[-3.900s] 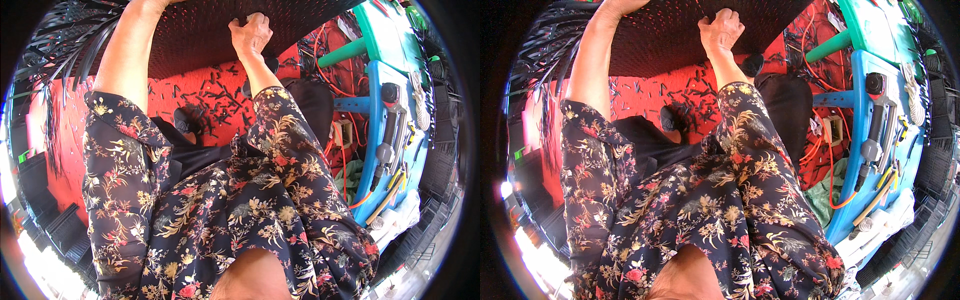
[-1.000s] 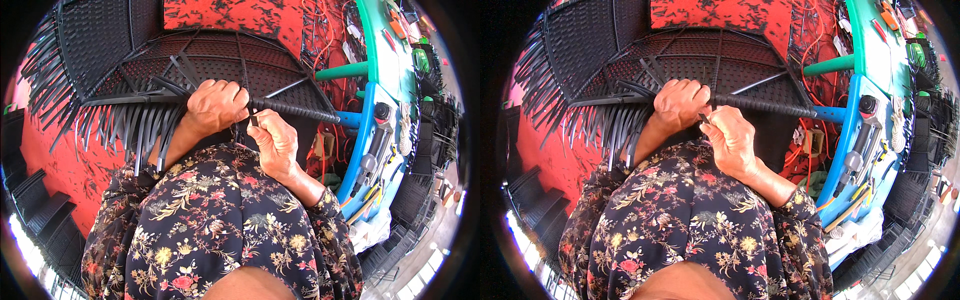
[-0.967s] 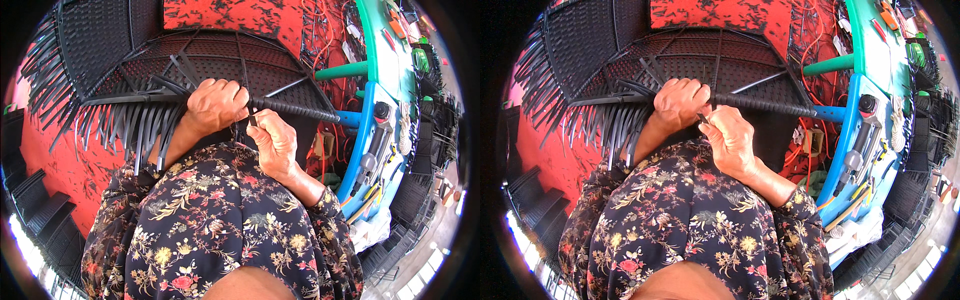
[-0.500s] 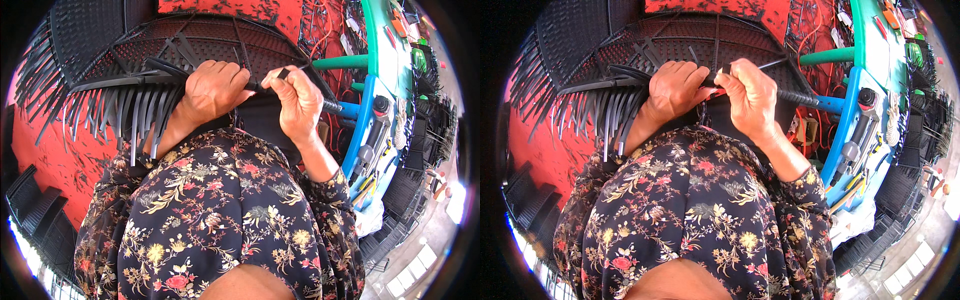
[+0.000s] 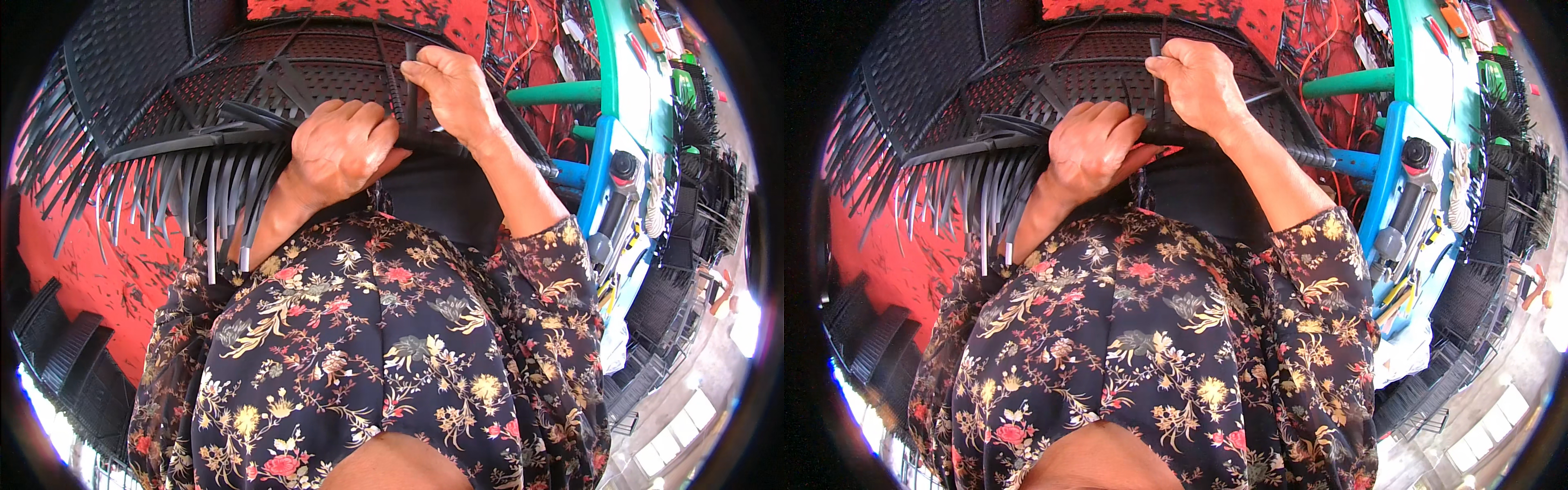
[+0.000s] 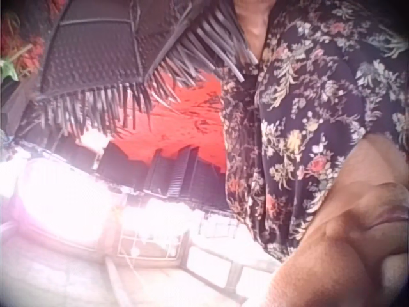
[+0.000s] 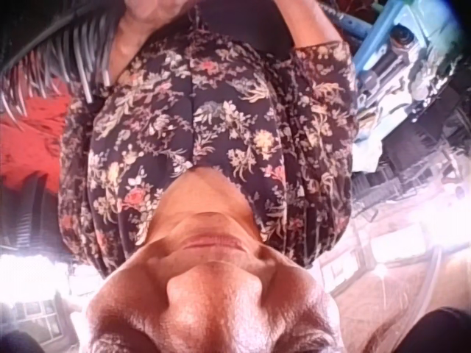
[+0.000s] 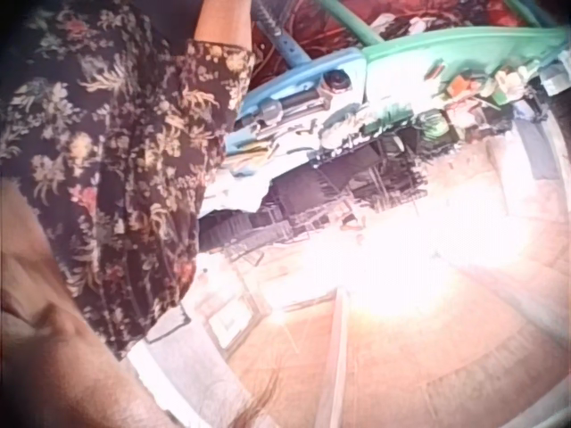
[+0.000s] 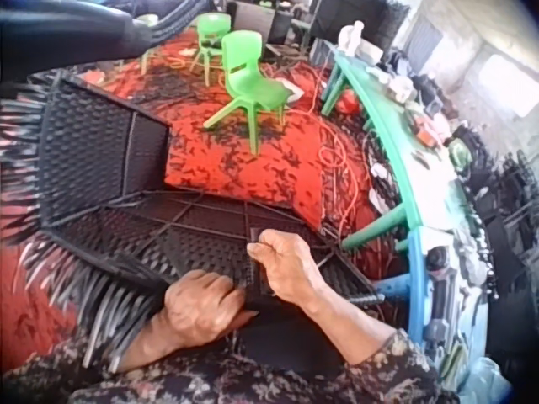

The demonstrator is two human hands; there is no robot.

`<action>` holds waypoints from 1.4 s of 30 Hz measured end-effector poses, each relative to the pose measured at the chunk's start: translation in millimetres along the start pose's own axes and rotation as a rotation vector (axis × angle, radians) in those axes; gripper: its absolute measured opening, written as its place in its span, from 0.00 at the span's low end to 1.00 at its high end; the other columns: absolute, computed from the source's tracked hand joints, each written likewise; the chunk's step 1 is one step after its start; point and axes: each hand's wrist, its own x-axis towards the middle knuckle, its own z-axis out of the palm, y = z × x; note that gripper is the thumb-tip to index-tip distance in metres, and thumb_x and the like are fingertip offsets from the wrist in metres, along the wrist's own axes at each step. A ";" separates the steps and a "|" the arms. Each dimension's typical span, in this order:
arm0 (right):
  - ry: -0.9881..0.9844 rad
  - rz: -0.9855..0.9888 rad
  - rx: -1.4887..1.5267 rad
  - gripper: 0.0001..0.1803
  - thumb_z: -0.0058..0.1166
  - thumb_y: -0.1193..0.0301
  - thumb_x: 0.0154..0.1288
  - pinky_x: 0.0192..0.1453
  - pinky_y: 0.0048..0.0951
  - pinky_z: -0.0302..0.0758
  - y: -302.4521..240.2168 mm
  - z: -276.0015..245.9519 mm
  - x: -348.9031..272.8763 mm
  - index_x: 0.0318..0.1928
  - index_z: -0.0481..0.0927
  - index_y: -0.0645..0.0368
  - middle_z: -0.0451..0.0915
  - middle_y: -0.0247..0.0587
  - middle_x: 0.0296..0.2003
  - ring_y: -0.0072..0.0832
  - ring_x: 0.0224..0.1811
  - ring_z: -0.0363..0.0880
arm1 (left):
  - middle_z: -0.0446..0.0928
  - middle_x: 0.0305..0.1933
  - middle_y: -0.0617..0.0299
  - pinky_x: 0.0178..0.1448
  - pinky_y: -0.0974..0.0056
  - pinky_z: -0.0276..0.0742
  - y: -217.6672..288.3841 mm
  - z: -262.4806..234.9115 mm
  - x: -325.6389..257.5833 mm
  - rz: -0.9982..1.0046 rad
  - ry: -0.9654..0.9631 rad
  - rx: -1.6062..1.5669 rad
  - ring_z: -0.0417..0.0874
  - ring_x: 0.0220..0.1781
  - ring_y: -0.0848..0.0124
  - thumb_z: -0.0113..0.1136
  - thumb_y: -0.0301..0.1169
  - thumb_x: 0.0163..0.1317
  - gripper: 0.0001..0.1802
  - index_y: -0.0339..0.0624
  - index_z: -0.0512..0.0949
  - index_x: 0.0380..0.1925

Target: The person weaves strips of black material through a metal furniture frame, secures them using a pneumatic stapler, and trims excess with pliers and a utility knife.

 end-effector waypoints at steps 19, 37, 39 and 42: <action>-0.256 0.215 -0.044 0.16 0.56 0.67 0.60 0.23 0.29 0.66 13.2 14.1 7.4 0.20 0.72 0.63 0.68 0.34 0.15 0.21 0.17 0.67 | 0.66 0.22 0.63 0.26 0.61 0.66 5.8 -0.4 4.5 -0.059 -0.091 -0.016 0.72 0.22 0.64 0.74 0.34 0.32 0.21 0.43 0.78 0.30; -0.057 0.445 0.192 0.15 0.57 0.63 0.60 0.39 0.35 0.76 10.6 16.7 1.7 0.32 0.82 0.66 0.80 0.50 0.23 0.36 0.27 0.80 | 0.70 0.25 0.63 0.28 0.62 0.67 4.0 -3.0 -0.7 0.009 -0.125 -0.011 0.73 0.24 0.65 0.71 0.33 0.39 0.23 0.45 0.81 0.40; -0.052 0.463 0.234 0.13 0.56 0.67 0.63 0.26 0.26 0.68 7.0 15.8 1.7 0.26 0.77 0.64 0.72 0.36 0.20 0.23 0.21 0.70 | 0.70 0.25 0.64 0.28 0.62 0.67 3.5 -2.4 -1.2 0.014 -0.133 -0.001 0.73 0.24 0.65 0.71 0.33 0.39 0.23 0.45 0.81 0.40; -0.080 0.479 0.242 0.14 0.56 0.69 0.63 0.19 0.22 0.64 8.3 13.3 1.5 0.23 0.74 0.62 0.68 0.30 0.18 0.17 0.17 0.65 | 0.69 0.24 0.64 0.28 0.62 0.67 4.7 -2.0 -1.0 0.007 -0.159 0.018 0.73 0.24 0.65 0.71 0.33 0.38 0.23 0.45 0.81 0.40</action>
